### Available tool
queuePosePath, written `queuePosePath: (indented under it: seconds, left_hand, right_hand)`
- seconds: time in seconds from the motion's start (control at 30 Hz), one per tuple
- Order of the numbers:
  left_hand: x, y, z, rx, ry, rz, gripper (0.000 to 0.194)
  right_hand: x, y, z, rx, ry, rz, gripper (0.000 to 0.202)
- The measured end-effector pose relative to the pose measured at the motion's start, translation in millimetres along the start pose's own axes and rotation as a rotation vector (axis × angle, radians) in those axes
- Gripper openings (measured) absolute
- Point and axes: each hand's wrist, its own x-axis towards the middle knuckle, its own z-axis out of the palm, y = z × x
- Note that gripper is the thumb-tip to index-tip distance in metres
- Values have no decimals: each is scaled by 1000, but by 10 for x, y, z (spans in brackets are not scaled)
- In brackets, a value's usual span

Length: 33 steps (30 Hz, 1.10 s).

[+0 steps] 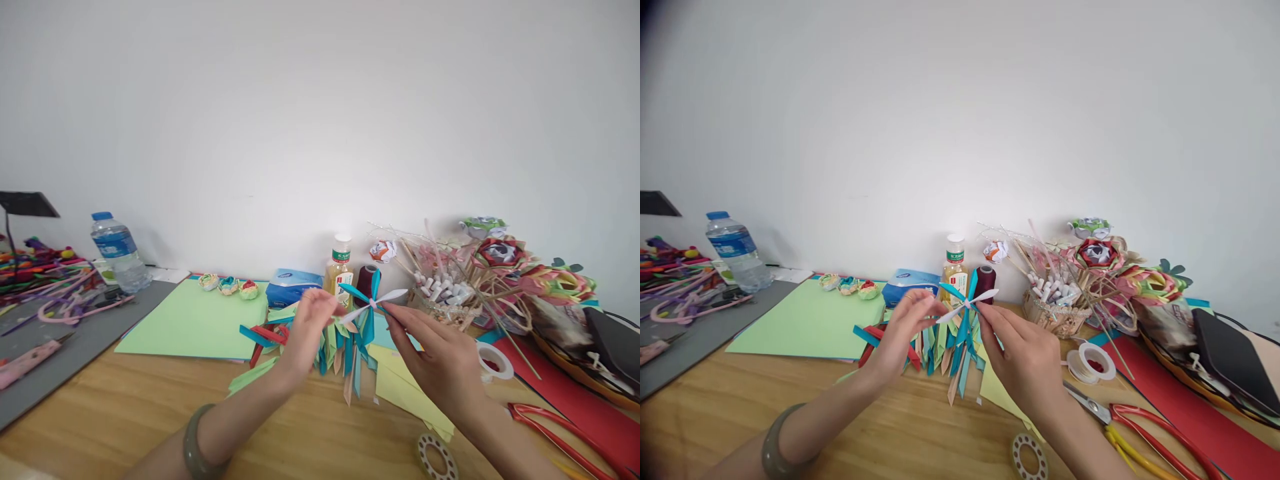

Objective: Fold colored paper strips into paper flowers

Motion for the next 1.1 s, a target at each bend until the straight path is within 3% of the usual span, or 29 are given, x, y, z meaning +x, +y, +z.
queuePosePath:
  seconds: [0.1, 0.3, 0.47, 0.53, 0.6, 0.7, 0.77, 0.9, 1.1]
  left_hand:
    - [-16, -19, 48, 5, -187, -60, 27]
    - [-24, 0, -60, 154, -242, -12, 21]
    - [-339, -150, -254, 664, -355, 6, 16]
    - [-502, -275, -305, 793, -483, 20, 16]
    - [-631, -412, -334, 929, -536, 153, 16]
    - [-727, -578, -343, 1162, -515, 495, 24]
    - [-737, -633, -339, 1254, -503, 619, 26]
    - [-729, -646, -325, 1355, -472, 672, 27]
    - [-753, -650, -328, 1314, -482, 720, 25]
  right_hand:
    - [-2, -21, 26, 38, -31, -6, 15]
    - [-42, 37, -141, 128, -242, 256, 28]
    - [-519, 368, -586, 8, -361, 507, 33]
    - [-765, 525, -783, -85, -430, 654, 34]
    - [-973, 648, -936, -195, -559, 767, 31]
    - [-1176, 721, -1043, -324, -632, 732, 27]
    - [-1260, 702, -1048, -343, -646, 703, 27]
    - [-1395, 610, -1030, -308, -668, 640, 27]
    - [-1512, 545, -1156, -243, -685, 635, 30]
